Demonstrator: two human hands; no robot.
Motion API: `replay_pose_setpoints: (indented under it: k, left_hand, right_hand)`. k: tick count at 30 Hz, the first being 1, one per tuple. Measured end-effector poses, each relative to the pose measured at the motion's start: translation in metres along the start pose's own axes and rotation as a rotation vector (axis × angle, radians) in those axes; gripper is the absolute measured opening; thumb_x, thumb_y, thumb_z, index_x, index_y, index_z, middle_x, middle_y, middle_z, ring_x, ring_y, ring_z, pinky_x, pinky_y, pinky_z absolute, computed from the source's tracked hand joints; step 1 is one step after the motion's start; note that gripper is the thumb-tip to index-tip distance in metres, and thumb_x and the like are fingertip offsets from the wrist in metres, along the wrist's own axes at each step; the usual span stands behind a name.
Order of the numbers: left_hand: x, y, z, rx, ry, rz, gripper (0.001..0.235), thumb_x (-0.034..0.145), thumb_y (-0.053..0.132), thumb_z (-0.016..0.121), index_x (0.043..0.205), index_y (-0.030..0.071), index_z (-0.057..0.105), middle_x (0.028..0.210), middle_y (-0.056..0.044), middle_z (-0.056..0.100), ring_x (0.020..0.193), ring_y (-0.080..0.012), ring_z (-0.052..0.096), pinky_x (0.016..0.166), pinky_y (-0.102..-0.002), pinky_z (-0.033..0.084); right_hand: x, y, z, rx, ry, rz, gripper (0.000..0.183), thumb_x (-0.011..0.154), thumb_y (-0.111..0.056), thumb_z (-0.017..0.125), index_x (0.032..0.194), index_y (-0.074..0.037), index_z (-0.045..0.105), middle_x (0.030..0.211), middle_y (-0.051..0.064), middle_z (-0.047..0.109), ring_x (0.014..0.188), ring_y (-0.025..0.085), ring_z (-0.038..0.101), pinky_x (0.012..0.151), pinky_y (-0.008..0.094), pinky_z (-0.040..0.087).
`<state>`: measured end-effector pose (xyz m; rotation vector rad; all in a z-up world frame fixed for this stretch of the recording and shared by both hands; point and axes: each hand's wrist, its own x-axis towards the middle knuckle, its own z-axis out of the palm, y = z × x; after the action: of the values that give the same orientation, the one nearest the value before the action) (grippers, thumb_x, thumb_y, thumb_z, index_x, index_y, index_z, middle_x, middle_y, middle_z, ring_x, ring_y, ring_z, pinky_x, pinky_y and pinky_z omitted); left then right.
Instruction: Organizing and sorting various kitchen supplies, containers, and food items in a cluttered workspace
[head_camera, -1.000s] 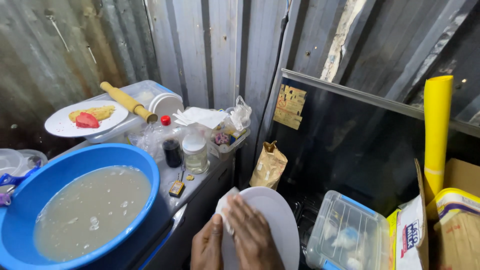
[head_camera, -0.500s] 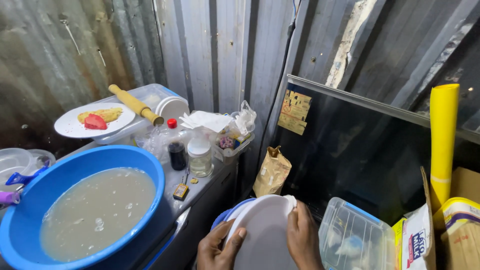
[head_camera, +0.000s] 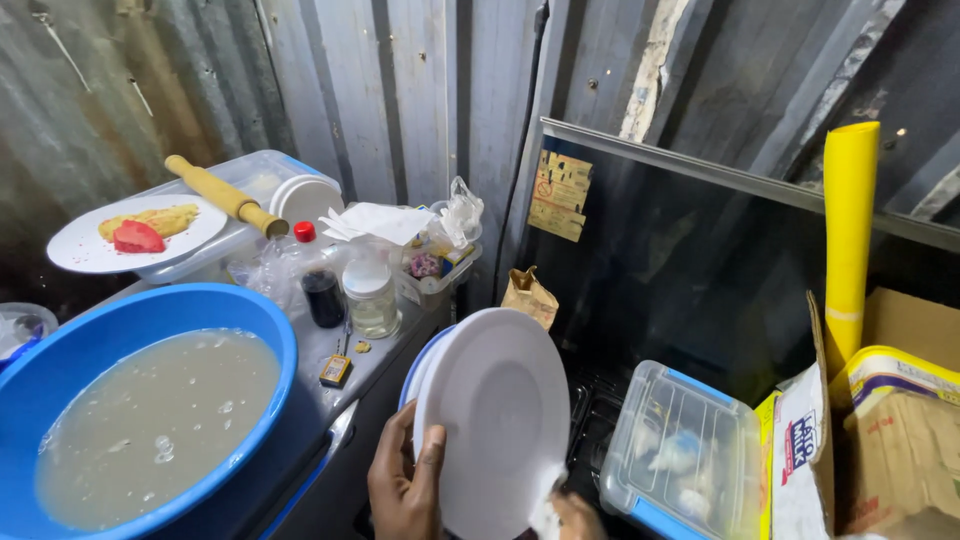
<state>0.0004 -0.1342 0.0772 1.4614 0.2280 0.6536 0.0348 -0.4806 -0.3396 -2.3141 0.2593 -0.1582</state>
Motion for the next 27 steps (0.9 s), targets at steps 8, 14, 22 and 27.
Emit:
replay_pose_setpoints:
  k: [8,14,22,27]
  left_hand:
    - [0.044,0.045,-0.007,-0.02,-0.4,-0.254,0.033,0.102,0.03,0.076,0.112,0.0,0.087,0.095,-0.009,0.086,0.089,-0.0167,0.075,0.079,-0.034,0.056]
    - [0.052,0.068,0.012,0.218,-0.761,-0.27,0.038,0.107,0.043,0.068,0.107,0.01,0.086,0.089,0.003,0.069,0.085,-0.009,0.061,0.073,-0.029,0.047]
    - [0.011,0.095,0.058,0.19,-0.724,-0.419,0.031,0.11,0.036,0.067,0.106,0.008,0.081,0.087,-0.001,0.074,0.078,-0.0111,0.062,0.067,-0.032,0.049]
    - [0.004,0.067,0.064,-0.012,-0.514,-0.352,0.037,0.115,0.034,0.064,0.091,0.006,0.073,0.082,-0.003,0.068,0.082,-0.0148,0.059,0.075,-0.035,0.05]
  right_hand:
    - [-0.037,-0.396,-0.257,0.729,-0.008,0.444,0.049,0.113,-0.017,0.053,0.157,-0.003,0.068,0.173,0.01,0.065,0.162,0.028,0.056,0.143,0.046,0.032]
    - [-0.006,-0.357,-0.24,0.61,0.032,0.298,0.062,0.109,-0.015,0.057,0.17,-0.009,0.052,0.177,0.008,0.057,0.162,0.023,0.056,0.134,0.04,0.043]
    - [-0.018,-0.379,-0.199,0.225,0.276,-0.372,0.059,0.11,-0.007,0.047,0.169,-0.002,0.044,0.176,0.019,0.046,0.163,0.036,0.045,0.127,0.044,0.048]
    - [-0.094,-0.428,-0.18,0.261,0.164,-0.623,0.06,0.113,-0.002,0.042,0.172,0.004,0.038,0.185,0.027,0.032,0.174,0.043,0.028,0.141,0.052,0.025]
